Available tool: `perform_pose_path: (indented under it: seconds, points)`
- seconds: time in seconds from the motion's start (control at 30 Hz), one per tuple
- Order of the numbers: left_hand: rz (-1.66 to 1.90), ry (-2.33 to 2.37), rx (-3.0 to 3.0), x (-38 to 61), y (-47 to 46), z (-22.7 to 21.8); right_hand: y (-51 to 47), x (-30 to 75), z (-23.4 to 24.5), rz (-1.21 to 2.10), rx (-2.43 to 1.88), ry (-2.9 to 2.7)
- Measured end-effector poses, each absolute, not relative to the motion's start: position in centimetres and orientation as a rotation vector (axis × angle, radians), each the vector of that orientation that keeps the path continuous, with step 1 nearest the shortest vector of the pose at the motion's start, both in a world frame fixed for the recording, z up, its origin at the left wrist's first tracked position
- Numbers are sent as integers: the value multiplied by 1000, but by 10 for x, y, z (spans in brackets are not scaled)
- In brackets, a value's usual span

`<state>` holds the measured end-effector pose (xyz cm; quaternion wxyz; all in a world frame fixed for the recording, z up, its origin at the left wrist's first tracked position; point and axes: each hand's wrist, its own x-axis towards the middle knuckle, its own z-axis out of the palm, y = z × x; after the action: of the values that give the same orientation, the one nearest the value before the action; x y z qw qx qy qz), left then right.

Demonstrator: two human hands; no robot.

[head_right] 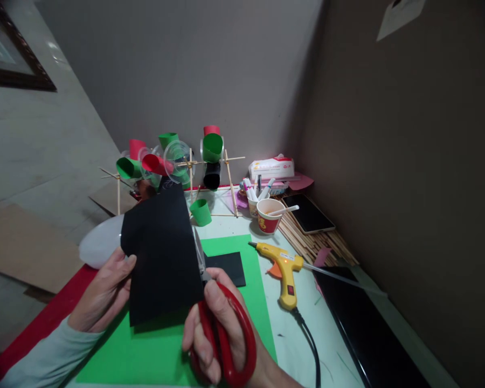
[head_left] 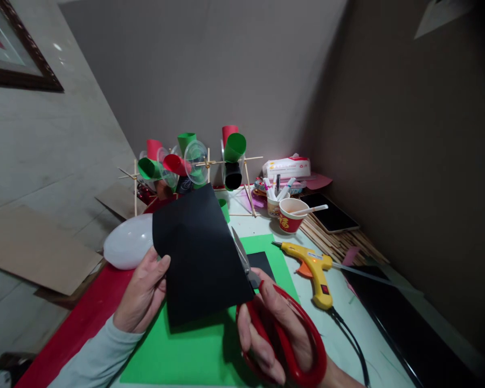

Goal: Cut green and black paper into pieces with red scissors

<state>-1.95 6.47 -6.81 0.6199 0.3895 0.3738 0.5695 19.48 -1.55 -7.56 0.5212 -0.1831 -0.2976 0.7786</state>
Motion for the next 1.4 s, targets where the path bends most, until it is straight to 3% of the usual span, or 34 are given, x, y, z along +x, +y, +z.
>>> perform_pose_path:
  seconds: [0.73,0.83,0.93,1.07,1.2,1.4]
  points:
    - [1296,767,851,-36,77,-63,-15,205,-59,1797,-643,-852]
    - [1244,726,817,-46,80,-57,-14,217,-52,1483,-860,-1135]
    - [1146,677,799,-53,79,-51,-10,231,-48,883,-1048,-1500]
    - [966,637,800,-52,73,-49,-5,242,-49,281,-995,-1757]
    - [812,653,782,-43,64,-44,-3,242,-51,104,-866,-1862]
    - [751,858,840,-29,47,-30,-6,236,-50,121,-777,-1932]
